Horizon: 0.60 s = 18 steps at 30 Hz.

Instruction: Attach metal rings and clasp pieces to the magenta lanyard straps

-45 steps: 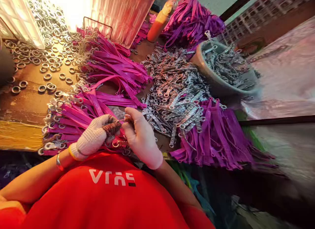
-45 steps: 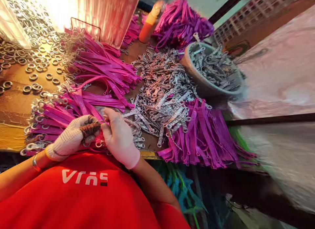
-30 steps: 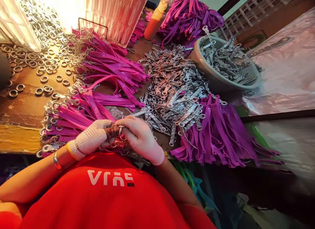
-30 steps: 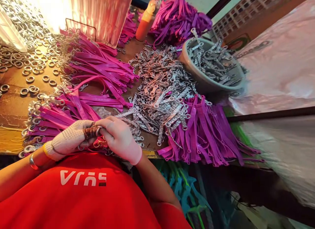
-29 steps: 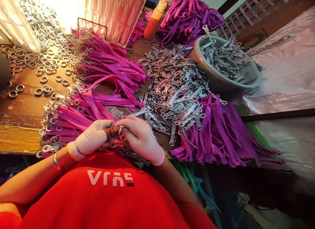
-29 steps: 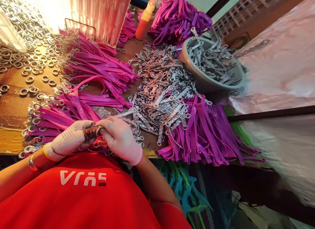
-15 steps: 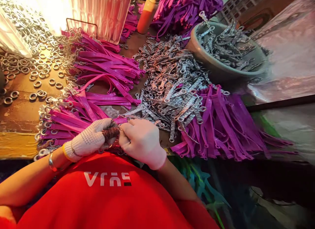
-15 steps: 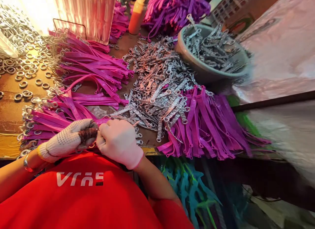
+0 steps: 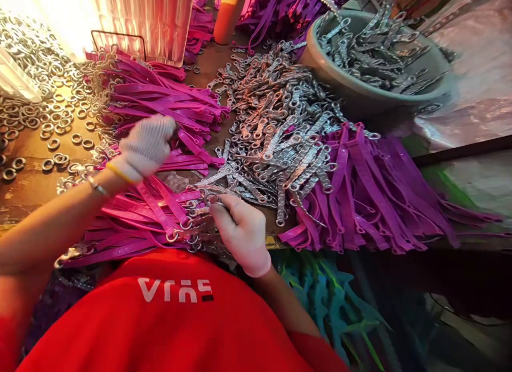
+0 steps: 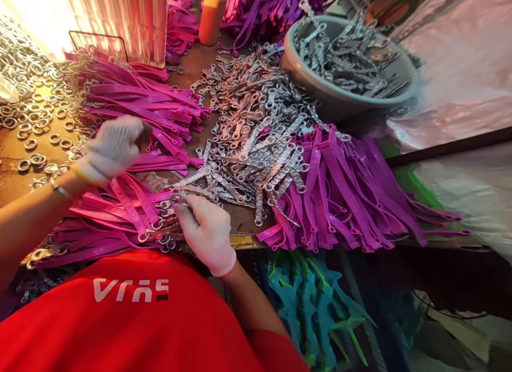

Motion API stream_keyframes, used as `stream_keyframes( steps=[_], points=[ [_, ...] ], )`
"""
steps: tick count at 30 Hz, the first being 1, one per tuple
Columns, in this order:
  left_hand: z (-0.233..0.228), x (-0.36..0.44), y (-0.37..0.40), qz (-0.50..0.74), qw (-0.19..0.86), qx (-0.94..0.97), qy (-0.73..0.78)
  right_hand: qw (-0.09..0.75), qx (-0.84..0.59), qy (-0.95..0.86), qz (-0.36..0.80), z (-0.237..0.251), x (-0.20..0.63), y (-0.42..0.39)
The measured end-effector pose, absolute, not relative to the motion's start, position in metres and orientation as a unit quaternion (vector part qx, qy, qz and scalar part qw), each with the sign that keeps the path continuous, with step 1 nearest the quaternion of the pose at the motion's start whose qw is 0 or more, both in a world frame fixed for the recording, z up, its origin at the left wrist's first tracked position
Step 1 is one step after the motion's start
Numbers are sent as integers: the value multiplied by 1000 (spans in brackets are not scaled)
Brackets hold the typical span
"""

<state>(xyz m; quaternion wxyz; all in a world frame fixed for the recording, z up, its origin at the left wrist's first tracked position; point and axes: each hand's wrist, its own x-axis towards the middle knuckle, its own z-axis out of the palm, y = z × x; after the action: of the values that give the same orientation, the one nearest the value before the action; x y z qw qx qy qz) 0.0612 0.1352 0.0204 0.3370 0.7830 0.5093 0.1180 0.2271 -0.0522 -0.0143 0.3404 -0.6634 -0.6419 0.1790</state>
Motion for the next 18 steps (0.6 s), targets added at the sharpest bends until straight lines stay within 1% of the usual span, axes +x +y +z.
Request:
stream_keyframes(
  steps=[1,3,6,7,10,13,15,18],
  points=[
    [23,61,153,116,281,793,528,350,-660,-636,194,-16,226,-51],
    [23,56,174,64,207,818,533,351,-651,-638,213,-19,224,-51],
    [15,45,172,-46,121,853,506,348,-646,-640,229,-23,225,-52],
    [10,41,165,-65,95,856,503,348,-648,-636,234,-24,227,-52],
    [-3,34,146,-85,67,860,499,348,-652,-630,238,-24,230,-51],
    [-4,32,146,-101,64,860,496,357,-638,-647,218,-17,229,-44],
    [8,33,156,-85,50,865,492,358,-620,-668,205,-10,226,-37],
    [44,33,175,-49,24,873,485,341,-600,-697,196,-1,221,-27]
  ],
)
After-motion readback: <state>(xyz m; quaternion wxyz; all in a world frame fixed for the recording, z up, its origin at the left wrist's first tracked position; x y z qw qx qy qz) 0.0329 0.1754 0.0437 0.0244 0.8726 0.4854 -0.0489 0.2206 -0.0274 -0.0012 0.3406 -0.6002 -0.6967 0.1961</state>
